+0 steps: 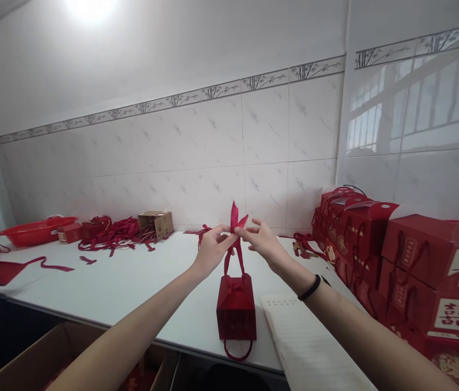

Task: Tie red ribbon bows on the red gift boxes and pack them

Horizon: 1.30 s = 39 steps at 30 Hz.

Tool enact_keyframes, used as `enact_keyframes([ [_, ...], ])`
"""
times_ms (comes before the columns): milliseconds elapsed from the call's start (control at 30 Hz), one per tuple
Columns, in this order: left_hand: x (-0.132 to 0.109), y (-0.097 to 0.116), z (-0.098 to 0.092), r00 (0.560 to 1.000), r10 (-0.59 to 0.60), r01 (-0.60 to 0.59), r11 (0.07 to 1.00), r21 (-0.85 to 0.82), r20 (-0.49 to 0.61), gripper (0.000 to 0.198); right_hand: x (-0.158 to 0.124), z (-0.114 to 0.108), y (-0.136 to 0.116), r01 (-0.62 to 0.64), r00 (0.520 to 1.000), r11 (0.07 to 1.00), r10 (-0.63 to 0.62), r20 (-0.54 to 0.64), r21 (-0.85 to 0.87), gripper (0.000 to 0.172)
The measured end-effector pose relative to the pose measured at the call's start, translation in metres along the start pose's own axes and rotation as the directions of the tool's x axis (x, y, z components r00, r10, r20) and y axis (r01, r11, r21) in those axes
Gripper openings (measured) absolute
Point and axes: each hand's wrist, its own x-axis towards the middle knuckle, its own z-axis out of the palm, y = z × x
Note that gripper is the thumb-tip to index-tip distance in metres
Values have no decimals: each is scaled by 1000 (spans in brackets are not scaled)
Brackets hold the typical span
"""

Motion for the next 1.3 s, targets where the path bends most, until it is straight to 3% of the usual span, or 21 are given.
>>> enact_keyframes([
  [67, 0, 0, 0, 1000, 7, -7, 1000, -17, 8, 26, -2, -1, -2, -51, 989, 997, 43, 144, 57, 56],
  [133, 0, 0, 1, 1000, 19, -18, 999, -47, 16, 25, -4, -1, -4, -31, 971, 989, -4, 238, 142, 39],
  [267, 2, 0, 2, 1000, -10, 11, 987, -158, 8, 26, -3, 1, -7, 88, 973, 967, -134, 187, 238, 35],
  [400, 2, 0, 2, 994, -111, 99, 942, -321, -19, 29, -3, 2, -4, 255, 960, 959, -267, 87, 126, 31],
  [533, 1, 0, 1, 985, -173, 166, 897, -410, 20, 31, -8, -2, 7, 514, 856, 857, -508, 97, -49, 27],
  [633, 1, 1, 0, 986, -163, 161, 894, -418, 33, 31, -17, -6, 18, 694, 719, 700, -662, 213, -168, 20],
  [700, 1, 2, -1, 989, -145, 147, 903, -403, 36, 30, -23, -9, 23, 737, 672, 648, -677, 300, -190, 18],
  [733, 1, 2, -1, 990, -138, 142, 909, -393, 41, 30, -26, -10, 25, 726, 682, 661, -658, 319, -189, 19],
  [800, 1, 2, -1, 990, -127, 138, 915, -379, 53, 28, -28, -12, 27, 652, 750, 739, -593, 293, -171, 26],
  [867, 1, 1, -1, 991, -119, 133, 919, -372, 59, 27, -26, -12, 27, 532, 832, 842, -500, 240, -87, 27],
  [933, 2, 1, 0, 992, -113, 128, 923, -363, 61, 26, -22, -11, 28, 395, 885, 919, -385, 262, 16, 26],
  [1000, 2, 1, 0, 992, -107, 123, 931, -344, 67, 27, -18, -9, 30, 286, 898, 957, -283, 338, 43, 37],
  [1067, 2, 1, -1, 993, -91, 111, 942, -316, 78, 27, -15, -6, 32, 257, 903, 966, -234, 361, -18, 37],
  [1167, 1, -1, -3, 993, -59, 86, 956, -279, 104, 25, -13, -2, 33, 300, 928, 938, -245, 281, -172, 20],
  [1300, 0, -5, -5, 994, -16, 41, 974, -224, 112, 23, -14, 2, 30, 288, 953, 867, -216, 213, -406, 12],
])
